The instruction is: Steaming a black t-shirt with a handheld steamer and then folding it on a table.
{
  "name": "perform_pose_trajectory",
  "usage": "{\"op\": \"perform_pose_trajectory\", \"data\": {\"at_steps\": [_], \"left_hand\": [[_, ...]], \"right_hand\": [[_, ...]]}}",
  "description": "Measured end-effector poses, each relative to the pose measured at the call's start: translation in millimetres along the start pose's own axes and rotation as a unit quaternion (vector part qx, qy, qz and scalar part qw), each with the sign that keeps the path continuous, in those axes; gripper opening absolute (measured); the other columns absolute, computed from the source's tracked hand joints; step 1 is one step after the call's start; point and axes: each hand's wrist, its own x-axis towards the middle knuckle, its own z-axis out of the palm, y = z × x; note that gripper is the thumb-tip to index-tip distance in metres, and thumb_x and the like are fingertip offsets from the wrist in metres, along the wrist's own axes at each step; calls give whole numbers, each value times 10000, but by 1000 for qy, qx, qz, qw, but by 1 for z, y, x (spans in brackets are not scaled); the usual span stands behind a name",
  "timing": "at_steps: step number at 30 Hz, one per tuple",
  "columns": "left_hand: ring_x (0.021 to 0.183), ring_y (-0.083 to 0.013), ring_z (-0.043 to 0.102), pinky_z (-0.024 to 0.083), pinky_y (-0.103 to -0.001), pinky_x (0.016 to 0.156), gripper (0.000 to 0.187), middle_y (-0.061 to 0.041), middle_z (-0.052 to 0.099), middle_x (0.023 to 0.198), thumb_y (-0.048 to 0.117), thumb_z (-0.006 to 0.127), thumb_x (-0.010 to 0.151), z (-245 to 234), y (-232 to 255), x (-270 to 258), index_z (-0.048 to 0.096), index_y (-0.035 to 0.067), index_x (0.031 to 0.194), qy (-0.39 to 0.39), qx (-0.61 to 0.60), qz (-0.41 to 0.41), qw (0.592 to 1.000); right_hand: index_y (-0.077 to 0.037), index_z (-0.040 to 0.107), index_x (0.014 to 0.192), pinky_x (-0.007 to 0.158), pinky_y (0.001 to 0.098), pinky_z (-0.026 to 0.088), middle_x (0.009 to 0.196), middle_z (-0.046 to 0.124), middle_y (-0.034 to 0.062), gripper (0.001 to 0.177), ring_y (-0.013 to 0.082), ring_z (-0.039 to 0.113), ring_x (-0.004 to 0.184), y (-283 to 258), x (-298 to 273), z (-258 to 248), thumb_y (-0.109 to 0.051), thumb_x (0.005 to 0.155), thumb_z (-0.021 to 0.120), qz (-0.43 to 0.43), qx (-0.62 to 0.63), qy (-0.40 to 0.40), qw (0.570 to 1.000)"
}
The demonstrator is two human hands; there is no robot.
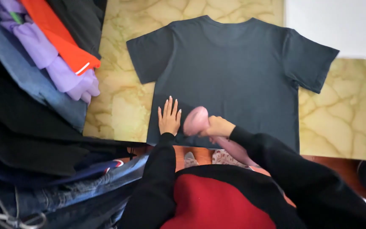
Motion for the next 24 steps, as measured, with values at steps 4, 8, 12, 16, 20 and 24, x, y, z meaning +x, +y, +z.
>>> {"op": "perform_pose_trajectory", "data": {"at_steps": [4,8,12,16,20,24], "left_hand": [[1296,-137,253,172,-441,1050,438,9,230,1437,406,285,929,8,-4,-1,330,245,1334,17,7,10,1000],[1292,-143,264,190,-443,1037,443,-3,240,1435,412,311,925,8,-5,0,346,236,1330,44,18,21,999],[1303,-147,246,186,-450,1034,458,-11,230,1440,424,320,919,10,-7,-1,339,230,1334,46,18,26,998],[1309,-148,227,174,-471,1036,464,-2,209,1445,433,306,919,13,-12,-4,330,232,1337,21,-5,32,999],[1273,-161,312,218,-472,1026,400,5,311,1402,341,383,913,6,-2,-12,414,203,1287,17,-73,69,995],[1259,-155,329,217,-449,1033,385,18,354,1374,252,328,937,-2,24,-36,370,180,1312,-8,-111,63,992]], "right_hand": [[-26,657,747,548,335,531,548,642,84,341,201,658,541,51,-6,-10,-325,585,687,23,-48,6,999],[-20,694,782,620,358,524,648,670,134,389,255,674,683,75,-57,-25,-329,546,712,87,-65,6,994],[-74,723,730,681,345,500,594,672,85,388,228,687,707,121,-78,-29,-394,510,715,175,-77,7,982],[14,653,727,481,301,551,539,651,146,338,218,679,519,110,-88,-31,-262,557,748,193,36,-3,981],[96,626,841,565,407,525,711,632,268,423,324,658,708,82,-64,-13,-280,646,618,52,40,1,998],[-15,633,941,795,442,472,900,643,195,458,320,602,918,27,-42,9,-374,657,619,-46,-95,5,994]]}}
